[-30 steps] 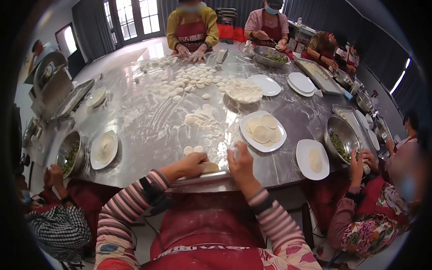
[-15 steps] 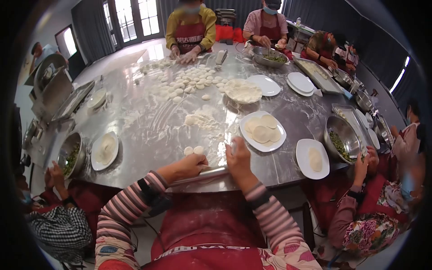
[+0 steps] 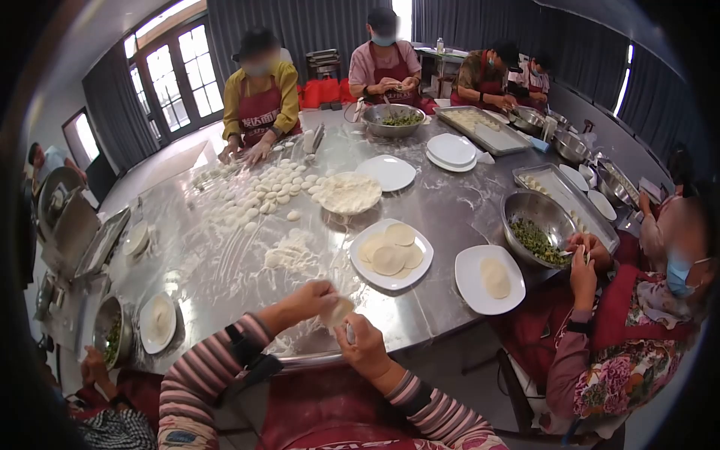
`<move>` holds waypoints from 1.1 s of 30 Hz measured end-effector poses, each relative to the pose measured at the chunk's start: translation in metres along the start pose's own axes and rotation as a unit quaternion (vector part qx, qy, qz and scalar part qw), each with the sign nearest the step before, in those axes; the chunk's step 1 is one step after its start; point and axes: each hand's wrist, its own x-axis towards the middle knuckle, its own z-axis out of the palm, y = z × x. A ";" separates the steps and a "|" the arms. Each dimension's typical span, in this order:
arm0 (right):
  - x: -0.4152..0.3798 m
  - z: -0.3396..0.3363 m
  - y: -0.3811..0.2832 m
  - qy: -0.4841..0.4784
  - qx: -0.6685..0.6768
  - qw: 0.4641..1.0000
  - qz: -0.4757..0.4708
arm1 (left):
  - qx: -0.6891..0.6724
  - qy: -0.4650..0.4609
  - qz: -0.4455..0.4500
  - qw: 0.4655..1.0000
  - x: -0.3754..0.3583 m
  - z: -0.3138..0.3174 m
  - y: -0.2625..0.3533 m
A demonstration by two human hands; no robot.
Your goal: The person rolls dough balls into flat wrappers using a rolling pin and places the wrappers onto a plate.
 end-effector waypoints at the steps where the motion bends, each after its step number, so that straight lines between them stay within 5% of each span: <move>1: 0.002 0.000 0.002 0.000 0.001 1.000 -0.002 | -0.052 0.015 -0.007 0.998 0.018 0.002 0.012; 5: 0.006 0.002 0.003 -0.009 0.008 1.000 0.000 | -0.272 0.082 -0.034 0.958 0.064 -0.011 0.039; 13: 0.003 0.000 0.004 -0.005 -0.002 1.000 -0.009 | 0.016 0.226 -0.055 0.972 -0.016 -0.073 -0.057; 20: -0.002 0.003 0.001 0.004 0.010 1.000 0.021 | 0.285 0.184 -0.060 0.939 -0.063 -0.069 -0.061; 23: -0.003 0.003 -0.004 0.005 0.005 0.999 0.032 | 0.335 0.212 0.021 0.918 -0.053 -0.048 -0.061; 31: 0.005 0.001 -0.009 -0.014 -0.020 1.000 0.018 | 0.229 0.145 -0.011 0.963 -0.065 -0.008 -0.026; 33: 0.026 0.008 -0.010 0.011 -0.039 0.995 -0.086 | 0.193 0.130 -0.032 0.972 -0.074 -0.008 -0.041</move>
